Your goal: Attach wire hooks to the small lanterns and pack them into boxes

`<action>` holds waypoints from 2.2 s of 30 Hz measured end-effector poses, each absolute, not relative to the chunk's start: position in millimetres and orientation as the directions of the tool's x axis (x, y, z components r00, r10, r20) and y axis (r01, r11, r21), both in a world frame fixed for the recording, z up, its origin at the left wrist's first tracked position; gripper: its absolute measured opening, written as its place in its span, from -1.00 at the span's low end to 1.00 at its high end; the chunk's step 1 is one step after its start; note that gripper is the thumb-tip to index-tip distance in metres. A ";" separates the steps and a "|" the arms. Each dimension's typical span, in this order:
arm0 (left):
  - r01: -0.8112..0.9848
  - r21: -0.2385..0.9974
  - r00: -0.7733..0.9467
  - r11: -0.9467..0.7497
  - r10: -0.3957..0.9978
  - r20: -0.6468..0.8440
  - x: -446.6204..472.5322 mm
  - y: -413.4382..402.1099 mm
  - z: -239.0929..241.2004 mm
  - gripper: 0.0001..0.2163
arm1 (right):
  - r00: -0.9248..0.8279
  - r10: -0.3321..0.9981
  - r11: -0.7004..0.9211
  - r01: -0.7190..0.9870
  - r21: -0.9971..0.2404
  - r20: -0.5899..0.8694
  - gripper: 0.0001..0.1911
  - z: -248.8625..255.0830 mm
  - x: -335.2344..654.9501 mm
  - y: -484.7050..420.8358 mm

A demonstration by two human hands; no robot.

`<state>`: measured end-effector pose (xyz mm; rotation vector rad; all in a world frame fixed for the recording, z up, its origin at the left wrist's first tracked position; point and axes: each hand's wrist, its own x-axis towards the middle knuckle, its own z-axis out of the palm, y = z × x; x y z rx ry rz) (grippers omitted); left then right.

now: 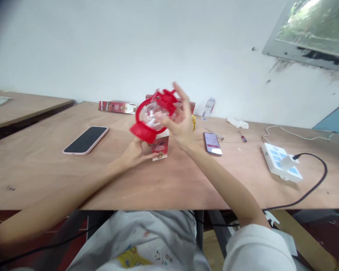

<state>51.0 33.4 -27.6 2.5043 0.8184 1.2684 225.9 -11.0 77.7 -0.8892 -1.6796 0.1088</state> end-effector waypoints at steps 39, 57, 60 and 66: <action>0.414 0.319 0.448 -0.853 0.496 0.744 52.9 33.2 -32.4 -0.32 | -0.349 0.777 0.507 0.841 -0.192 0.524 -0.72 56.6 242.3 27.1; 0.370 0.275 0.489 -0.887 0.438 0.755 47.5 36.7 -31.7 -0.14 | -0.338 0.736 0.677 0.374 -0.633 0.587 -0.72 55.9 270.0 34.3; 0.368 0.297 0.485 -0.881 0.454 0.748 47.1 38.5 -32.8 -0.15 | -0.312 0.716 0.693 0.205 -0.691 0.625 -0.82 49.7 272.2 43.3; 0.357 0.325 0.500 -0.876 0.473 0.725 44.8 39.6 -31.3 -0.20 | -0.287 0.698 0.706 0.126 -0.697 0.656 -0.70 40.8 262.6 50.1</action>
